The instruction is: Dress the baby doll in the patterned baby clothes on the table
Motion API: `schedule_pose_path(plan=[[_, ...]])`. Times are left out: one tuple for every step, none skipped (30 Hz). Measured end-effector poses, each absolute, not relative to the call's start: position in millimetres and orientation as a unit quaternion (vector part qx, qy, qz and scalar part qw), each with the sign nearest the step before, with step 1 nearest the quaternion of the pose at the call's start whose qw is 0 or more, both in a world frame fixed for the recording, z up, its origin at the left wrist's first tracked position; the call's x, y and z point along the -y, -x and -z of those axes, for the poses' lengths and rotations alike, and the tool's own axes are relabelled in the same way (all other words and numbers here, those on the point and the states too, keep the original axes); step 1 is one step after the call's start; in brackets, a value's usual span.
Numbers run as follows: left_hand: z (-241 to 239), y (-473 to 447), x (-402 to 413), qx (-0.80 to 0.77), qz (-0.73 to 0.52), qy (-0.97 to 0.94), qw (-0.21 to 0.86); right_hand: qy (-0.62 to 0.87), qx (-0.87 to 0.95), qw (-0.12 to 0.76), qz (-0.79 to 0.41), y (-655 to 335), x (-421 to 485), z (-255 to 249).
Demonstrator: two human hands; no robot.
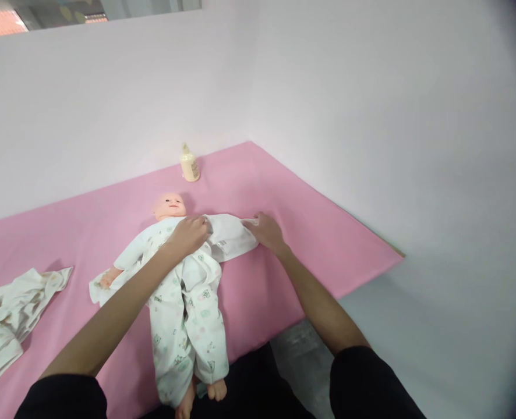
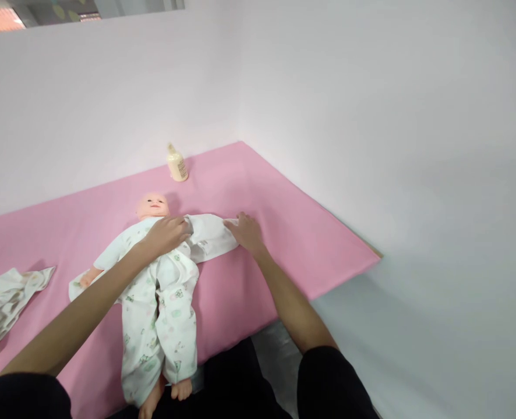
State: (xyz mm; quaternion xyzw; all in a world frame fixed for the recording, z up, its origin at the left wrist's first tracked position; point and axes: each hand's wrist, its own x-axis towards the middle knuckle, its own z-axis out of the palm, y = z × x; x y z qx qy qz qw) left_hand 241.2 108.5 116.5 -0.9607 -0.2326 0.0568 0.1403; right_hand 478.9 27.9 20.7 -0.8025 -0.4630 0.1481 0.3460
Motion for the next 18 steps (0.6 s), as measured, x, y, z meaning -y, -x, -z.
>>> schedule_pose_path(plan=[[-115.0, -244.4, -111.5, 0.241, -0.058, 0.958, 0.146, 0.798, 0.469, 0.339, -0.166, -477.9, -28.4, -20.2], [-113.7, -247.4, -114.5, 0.251, -0.063, 0.954, 0.149, 0.795, 0.469, 0.339, -0.184, -477.8, -28.9, -19.6], [-112.9, -250.2, -117.3, 0.257, -0.070, 0.952, 0.150, 0.791, 0.466, 0.344, -0.197, -478.3, -29.4, -19.0], [-112.3, -252.6, -119.9, 0.262, -0.078, 0.951, 0.148, 0.787, 0.460, 0.355, -0.207, -479.3, -29.8, -18.6], [-111.8, -254.6, -122.3, 0.264, -0.083, 0.950, 0.144, 0.782, 0.455, 0.369, -0.213, -480.5, -30.2, -18.5], [-111.5, -256.3, -124.6, 0.266, -0.087, 0.950, 0.136, 0.776, 0.452, 0.384, -0.214, -481.6, -30.4, -18.7], [-111.1, -257.8, -126.7, 0.266, -0.089, 0.952, 0.124, 0.770, 0.452, 0.397, -0.211, -482.6, -30.6, -19.3], [-110.5, -259.1, -128.8, 0.266, -0.092, 0.953, 0.111, 0.766, 0.454, 0.407, -0.204, -483.5, -30.7, -20.4], [-109.8, -260.5, -130.7, 0.267, -0.097, 0.954, 0.096, 0.762, 0.455, 0.417, -0.197, -484.0, -30.5, -21.9], [-108.8, -262.0, -132.6, 0.267, -0.103, 0.955, 0.084, 0.757, 0.451, 0.432, -0.193, -484.4, -30.2, -23.8], [-107.8, -263.7, -134.3, 0.267, -0.109, 0.955, 0.074, 0.750, 0.443, 0.451, -0.194, -484.7, -29.5, -25.9], [-106.8, -265.6, -135.8, 0.268, -0.115, 0.954, 0.067, 0.740, 0.433, 0.474, -0.200, -485.0, -28.7, -28.1], [-105.8, -267.7, -137.1, 0.269, -0.119, 0.954, 0.064, 0.728, 0.423, 0.499, -0.207, -485.3, -27.7, -30.2], [-105.0, -269.8, -138.1, 0.271, -0.121, 0.953, 0.062, 0.716, 0.412, 0.521, -0.212, -485.7, -26.6, -32.1], [-104.4, -271.8, -138.9, 0.273, -0.122, 0.952, 0.062, 0.708, 0.403, 0.539, -0.216, -486.1, -25.6, -33.7], [-104.1, -273.5, -139.3, 0.275, -0.124, 0.951, 0.061, 0.702, 0.397, 0.550, -0.215, -486.7, -24.7, -34.9], [-104.1, -274.9, -139.5, 0.278, -0.125, 0.951, 0.060, 0.699, 0.392, 0.560, -0.212, -487.5, -24.0, -35.6], [-104.4, -275.8, -139.5, 0.281, -0.126, 0.950, 0.060, 0.696, 0.388, 0.569, -0.207, -488.6, -23.5, -35.9]])
